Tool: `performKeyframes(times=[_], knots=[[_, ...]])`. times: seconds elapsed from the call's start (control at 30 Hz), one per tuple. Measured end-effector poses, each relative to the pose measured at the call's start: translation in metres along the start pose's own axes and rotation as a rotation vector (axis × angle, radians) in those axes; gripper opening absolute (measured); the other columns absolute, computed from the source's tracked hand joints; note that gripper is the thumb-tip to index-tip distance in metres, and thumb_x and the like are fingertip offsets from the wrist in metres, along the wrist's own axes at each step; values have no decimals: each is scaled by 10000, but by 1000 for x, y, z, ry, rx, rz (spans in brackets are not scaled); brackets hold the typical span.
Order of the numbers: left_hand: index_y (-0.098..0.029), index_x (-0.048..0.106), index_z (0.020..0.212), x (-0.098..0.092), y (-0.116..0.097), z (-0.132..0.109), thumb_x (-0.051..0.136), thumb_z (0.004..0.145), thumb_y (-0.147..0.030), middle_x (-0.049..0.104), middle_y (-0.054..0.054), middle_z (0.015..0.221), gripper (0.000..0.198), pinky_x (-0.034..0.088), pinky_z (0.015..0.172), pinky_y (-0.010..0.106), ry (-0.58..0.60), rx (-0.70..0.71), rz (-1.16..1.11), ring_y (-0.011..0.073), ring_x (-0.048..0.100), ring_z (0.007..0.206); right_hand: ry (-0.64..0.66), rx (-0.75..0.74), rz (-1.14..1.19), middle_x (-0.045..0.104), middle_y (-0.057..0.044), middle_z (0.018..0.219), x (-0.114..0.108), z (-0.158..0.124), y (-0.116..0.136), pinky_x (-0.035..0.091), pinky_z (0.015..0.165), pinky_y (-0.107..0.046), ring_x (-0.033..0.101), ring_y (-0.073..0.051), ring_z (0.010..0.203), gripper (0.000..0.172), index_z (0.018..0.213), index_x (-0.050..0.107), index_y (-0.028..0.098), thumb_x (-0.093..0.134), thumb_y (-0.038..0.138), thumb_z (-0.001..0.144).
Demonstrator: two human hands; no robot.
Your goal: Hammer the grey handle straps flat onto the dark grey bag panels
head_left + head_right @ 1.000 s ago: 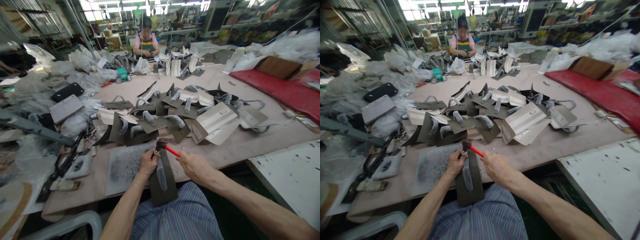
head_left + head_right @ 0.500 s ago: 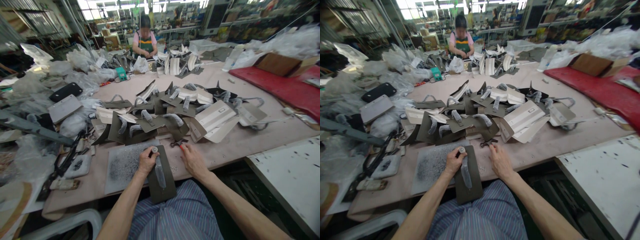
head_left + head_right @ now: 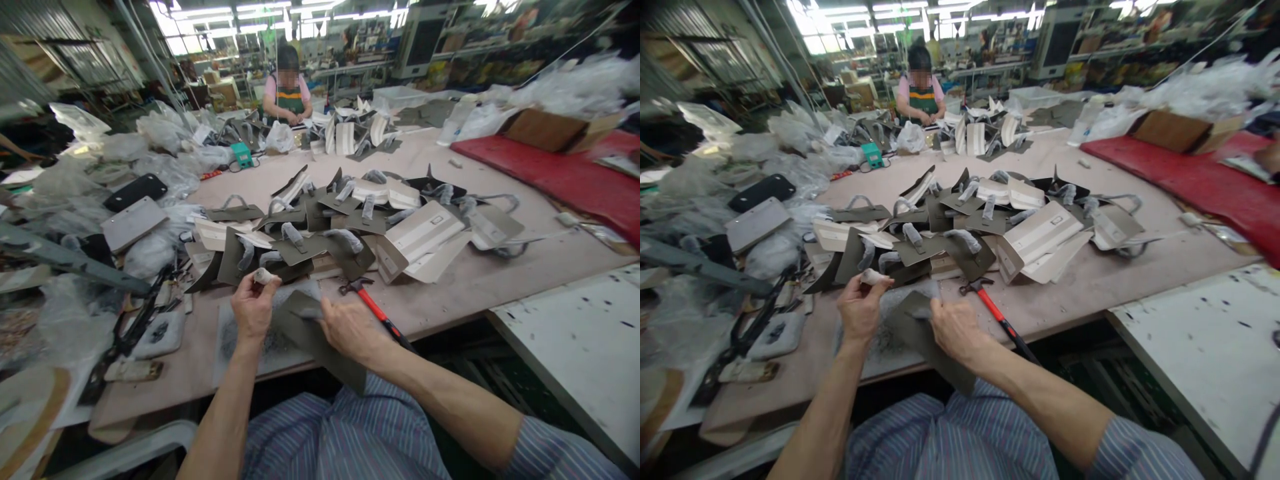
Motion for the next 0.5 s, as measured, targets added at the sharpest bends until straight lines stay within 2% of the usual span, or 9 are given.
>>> performKeyframes(times=[0.07, 0.13, 0.27, 0.37, 0.5], knots=[[-160, 681, 953, -3, -23, -2, 827, 694, -337, 746, 20, 856, 346, 583, 800, 293, 54, 91, 16, 155, 709, 780, 24, 156, 107, 708, -135, 845, -2, 0, -6, 428, 667, -329, 688, -271, 772, 270, 1101, 555, 148, 490, 374, 968], [-165, 677, 943, 3, -21, -10, 813, 713, -341, 749, 26, 856, 320, 584, 803, 302, 141, 59, -1, 161, 711, 780, 43, 246, 208, 724, -131, 887, 8, -3, -6, 438, 670, -317, 706, -280, 829, 301, 1130, 540, 163, 499, 413, 967], [-163, 645, 1018, 30, 35, -28, 777, 742, -351, 757, 58, 883, 360, 581, 814, 331, 268, -142, -84, 186, 728, 812, 45, 284, 343, 735, -135, 960, 42, -9, 5, 463, 736, -327, 715, -278, 904, 306, 1175, 542, 170, 478, 403, 987], [-164, 624, 1058, 45, 74, -35, 754, 751, -344, 758, 64, 893, 378, 573, 838, 347, 313, -206, -117, 194, 733, 840, 6, 277, 395, 735, -139, 1013, 56, -14, 11, 468, 803, -339, 708, -277, 966, 325, 1201, 567, 168, 460, 397, 997], [-163, 626, 997, 53, 98, -35, 747, 742, -351, 763, 63, 866, 339, 566, 836, 351, 367, -227, -70, 204, 734, 834, -13, 254, 472, 734, -139, 1024, 60, -17, 12, 470, 837, -346, 694, -284, 994, 411, 1222, 590, 158, 512, 467, 964]])
Point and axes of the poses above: each hand's wrist, its own z-axis towards the middle knuckle, its own x-axis out of the palm, y = z × x, the point moved 5 cm from there along z, towards the middle knuckle
